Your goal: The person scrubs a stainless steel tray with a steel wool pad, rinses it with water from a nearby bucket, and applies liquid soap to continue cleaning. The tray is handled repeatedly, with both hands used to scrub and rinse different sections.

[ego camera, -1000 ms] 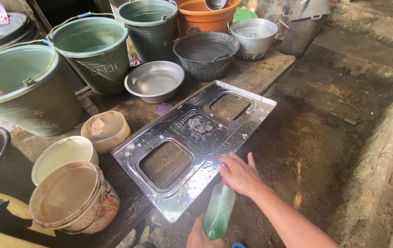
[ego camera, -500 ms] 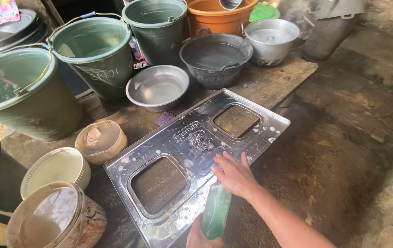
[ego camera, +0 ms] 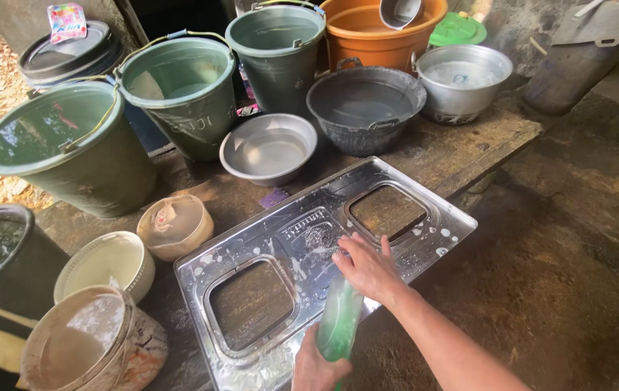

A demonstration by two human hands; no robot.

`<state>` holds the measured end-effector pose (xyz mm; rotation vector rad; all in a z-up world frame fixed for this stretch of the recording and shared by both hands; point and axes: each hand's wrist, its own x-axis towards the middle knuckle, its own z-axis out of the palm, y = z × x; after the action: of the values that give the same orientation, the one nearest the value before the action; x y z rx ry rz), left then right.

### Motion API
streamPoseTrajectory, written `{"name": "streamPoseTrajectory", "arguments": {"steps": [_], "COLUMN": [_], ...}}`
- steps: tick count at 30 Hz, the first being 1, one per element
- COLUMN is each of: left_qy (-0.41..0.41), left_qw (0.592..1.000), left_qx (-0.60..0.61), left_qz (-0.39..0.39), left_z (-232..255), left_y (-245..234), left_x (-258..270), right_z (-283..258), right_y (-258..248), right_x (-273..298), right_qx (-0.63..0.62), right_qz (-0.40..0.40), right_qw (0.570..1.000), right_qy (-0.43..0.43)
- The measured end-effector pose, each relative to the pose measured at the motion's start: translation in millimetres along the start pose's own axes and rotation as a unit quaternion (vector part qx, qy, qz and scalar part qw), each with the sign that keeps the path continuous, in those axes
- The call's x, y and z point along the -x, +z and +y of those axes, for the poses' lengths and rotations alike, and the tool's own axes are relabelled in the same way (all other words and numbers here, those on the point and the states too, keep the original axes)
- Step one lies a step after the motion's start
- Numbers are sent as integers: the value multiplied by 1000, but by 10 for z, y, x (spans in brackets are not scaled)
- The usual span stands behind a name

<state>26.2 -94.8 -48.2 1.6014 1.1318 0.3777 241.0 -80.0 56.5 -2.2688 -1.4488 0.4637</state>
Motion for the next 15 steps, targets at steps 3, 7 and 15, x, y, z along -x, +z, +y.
{"name": "streamPoseTrajectory", "arguments": {"steps": [3,7,15], "left_qy": [29,34,56], "left_qw": [999,998,997], "left_qx": [12,34,-5], "left_qz": [-14,-29,-45], "left_z": [247,682,1095], "left_y": [52,37,-42], "left_x": [6,-99,-321], "right_z": [104,138,148], "right_y": [-190,-466,-771], "right_x": [-14,-159,-397], "right_qx": [4,-7,3], "right_qz": [13,104,122], "right_qw": [1000,994,993], "right_qy": [-7,-36,-7]}}
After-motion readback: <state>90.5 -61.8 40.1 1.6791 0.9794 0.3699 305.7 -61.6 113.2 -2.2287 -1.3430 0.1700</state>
